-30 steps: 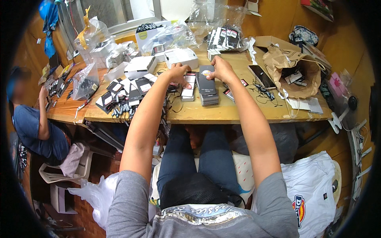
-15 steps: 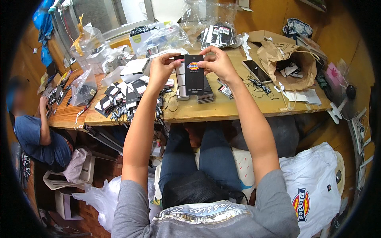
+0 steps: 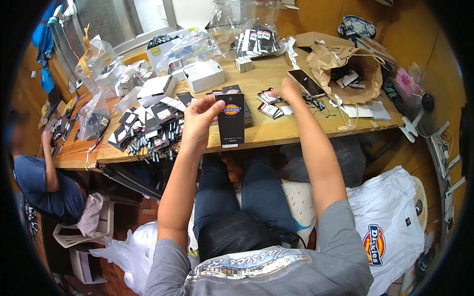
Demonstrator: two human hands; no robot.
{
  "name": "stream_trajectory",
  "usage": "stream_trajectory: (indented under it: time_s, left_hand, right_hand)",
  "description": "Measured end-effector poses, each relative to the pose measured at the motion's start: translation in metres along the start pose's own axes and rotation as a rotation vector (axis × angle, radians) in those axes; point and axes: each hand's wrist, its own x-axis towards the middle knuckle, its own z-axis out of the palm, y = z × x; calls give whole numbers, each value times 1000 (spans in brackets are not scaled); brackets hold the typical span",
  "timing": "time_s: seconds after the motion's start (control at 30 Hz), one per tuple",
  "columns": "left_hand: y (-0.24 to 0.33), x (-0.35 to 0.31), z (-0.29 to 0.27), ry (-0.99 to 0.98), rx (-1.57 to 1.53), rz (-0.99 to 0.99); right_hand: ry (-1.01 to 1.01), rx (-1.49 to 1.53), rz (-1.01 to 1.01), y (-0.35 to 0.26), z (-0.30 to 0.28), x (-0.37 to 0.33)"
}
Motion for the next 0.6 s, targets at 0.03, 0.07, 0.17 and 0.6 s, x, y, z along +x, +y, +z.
stream_trajectory:
  time_s: [0.03, 0.07, 0.17, 0.6]
  left_hand:
    - [-3, -3, 1, 27, 3, -12]
    - [-4, -5, 3, 28, 8, -8]
    - [-20, -6, -1, -4, -44, 22]
    - [-46, -29, 17, 133, -89, 40]
  right_hand:
    - [3, 31, 31, -1, 2, 0]
    - [-2, 66, 25, 3, 6, 8]
    - [-16, 150, 23, 11, 18, 21]
    - [-248, 1237, -292, 11, -8, -47]
